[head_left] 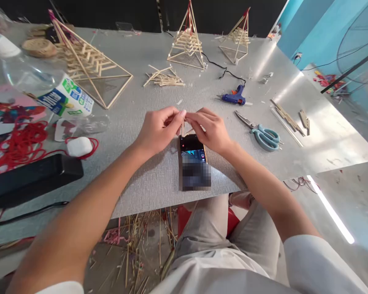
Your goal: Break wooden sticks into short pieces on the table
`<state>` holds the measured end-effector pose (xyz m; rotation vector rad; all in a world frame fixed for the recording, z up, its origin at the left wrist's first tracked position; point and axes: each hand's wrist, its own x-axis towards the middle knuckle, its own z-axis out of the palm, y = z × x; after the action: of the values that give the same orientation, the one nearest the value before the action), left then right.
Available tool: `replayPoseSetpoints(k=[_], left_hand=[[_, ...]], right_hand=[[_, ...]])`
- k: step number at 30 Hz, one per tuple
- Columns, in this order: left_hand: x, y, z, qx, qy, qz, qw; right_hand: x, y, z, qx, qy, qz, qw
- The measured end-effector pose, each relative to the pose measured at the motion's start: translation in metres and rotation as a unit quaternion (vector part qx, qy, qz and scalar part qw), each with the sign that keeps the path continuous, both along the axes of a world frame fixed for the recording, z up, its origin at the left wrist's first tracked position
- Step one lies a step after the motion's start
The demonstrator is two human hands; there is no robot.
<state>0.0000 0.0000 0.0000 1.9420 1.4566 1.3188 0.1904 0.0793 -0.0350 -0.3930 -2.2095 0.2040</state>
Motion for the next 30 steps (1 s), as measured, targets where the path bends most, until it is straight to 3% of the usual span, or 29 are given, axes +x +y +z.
replayPoseSetpoints(k=[5, 11, 21, 30], left_hand=[[0.002, 0.0, -0.004, 0.007, 0.01, -0.005, 1.0], [0.003, -0.002, -0.008, 0.076, 0.088, 0.031, 0.993], [0.006, -0.001, -0.012, 0.094, 0.085, 0.051, 0.991], [0.003, -0.001, -0.011, 0.088, 0.107, 0.054, 0.989]], right_hand=[[0.002, 0.001, 0.004, -0.011, -0.021, -0.033, 0.999], [0.003, -0.005, 0.009, 0.008, -0.031, -0.056, 0.998], [0.001, -0.009, 0.01, -0.006, -0.033, -0.077, 0.996], [-0.003, -0.008, 0.006, -0.08, -0.005, -0.061, 0.995]])
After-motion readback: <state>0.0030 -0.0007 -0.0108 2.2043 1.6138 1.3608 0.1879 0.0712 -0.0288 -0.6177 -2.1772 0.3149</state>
